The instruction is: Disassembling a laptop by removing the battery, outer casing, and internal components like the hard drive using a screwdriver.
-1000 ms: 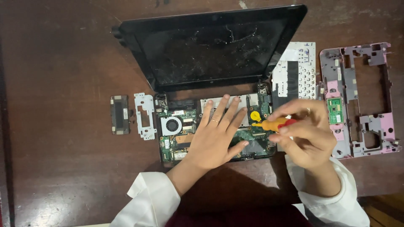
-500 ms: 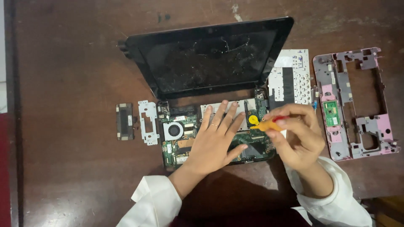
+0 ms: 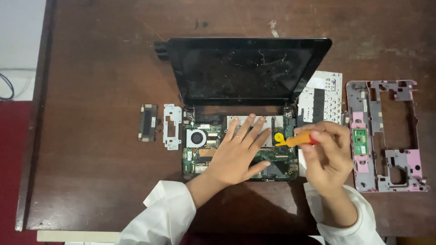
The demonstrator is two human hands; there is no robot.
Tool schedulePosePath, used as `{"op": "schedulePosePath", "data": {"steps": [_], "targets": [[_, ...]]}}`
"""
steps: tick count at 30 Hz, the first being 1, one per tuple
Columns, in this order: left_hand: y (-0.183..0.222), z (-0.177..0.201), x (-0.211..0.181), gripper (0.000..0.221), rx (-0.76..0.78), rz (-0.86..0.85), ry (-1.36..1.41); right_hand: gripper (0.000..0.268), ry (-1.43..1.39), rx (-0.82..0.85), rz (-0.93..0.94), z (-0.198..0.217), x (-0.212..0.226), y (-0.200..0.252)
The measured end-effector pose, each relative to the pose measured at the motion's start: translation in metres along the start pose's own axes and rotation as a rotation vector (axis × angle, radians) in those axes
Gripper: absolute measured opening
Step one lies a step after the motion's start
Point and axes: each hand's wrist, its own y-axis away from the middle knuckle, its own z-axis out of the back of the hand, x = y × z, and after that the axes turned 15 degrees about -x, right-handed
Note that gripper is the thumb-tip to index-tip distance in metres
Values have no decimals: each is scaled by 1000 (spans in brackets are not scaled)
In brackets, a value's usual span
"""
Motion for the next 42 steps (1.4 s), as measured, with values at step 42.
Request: {"op": "schedulePosePath", "data": {"steps": [42], "targets": [[-6, 12, -1, 77, 126, -32, -117, 32, 229, -32, 233, 9, -6, 9]]}}
